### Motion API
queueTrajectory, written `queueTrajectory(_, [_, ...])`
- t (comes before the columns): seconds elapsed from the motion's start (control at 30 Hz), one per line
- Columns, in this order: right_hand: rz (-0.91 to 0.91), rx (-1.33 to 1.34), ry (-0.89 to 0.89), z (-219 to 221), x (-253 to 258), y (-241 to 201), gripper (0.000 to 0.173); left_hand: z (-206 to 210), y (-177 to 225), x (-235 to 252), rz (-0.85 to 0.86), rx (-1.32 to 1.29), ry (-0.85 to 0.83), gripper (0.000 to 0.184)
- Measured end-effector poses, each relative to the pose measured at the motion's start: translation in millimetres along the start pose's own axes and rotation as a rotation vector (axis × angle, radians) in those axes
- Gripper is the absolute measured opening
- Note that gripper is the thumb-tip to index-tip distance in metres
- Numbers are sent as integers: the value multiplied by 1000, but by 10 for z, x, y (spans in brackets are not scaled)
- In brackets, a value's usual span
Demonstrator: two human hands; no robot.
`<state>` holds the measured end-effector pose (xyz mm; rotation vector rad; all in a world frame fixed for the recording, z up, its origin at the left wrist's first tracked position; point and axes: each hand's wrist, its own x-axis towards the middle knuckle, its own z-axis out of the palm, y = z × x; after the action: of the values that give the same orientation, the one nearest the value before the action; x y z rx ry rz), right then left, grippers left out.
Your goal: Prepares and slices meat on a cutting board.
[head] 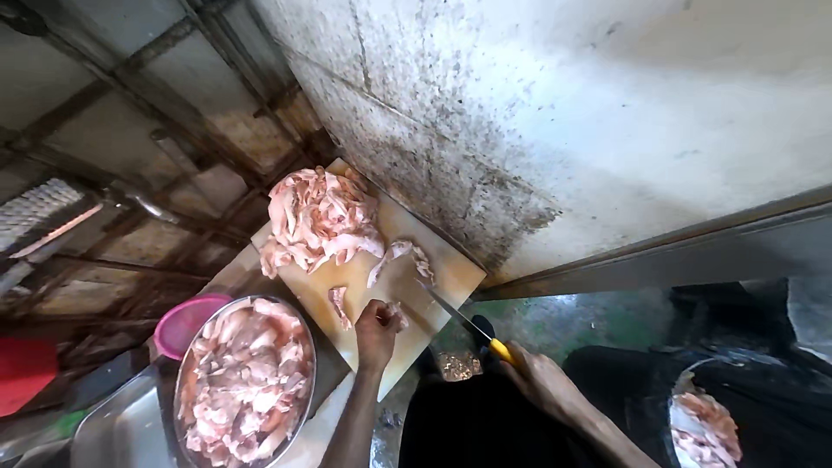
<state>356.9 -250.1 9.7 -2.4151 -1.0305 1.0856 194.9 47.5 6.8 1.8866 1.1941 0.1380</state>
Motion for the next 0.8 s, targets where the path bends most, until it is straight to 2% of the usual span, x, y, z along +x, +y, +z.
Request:
queueTrajectory(0.1, [23,11,-31,36,70,-167,39,208,-262,28,-9,104,-36,42])
queueTrajectory(0.33, [12,179,-88,337,279,-500,48,226,-390,-72,183,70,149,31])
queueTrajectory(0.5, [0,238,-124,525,371,-698,47,302,-415,-82,282,123,137,17])
queueTrajectory(0.8, [64,208,-130,791,171,-675,46,368,-481,-81,301,215,135,16])
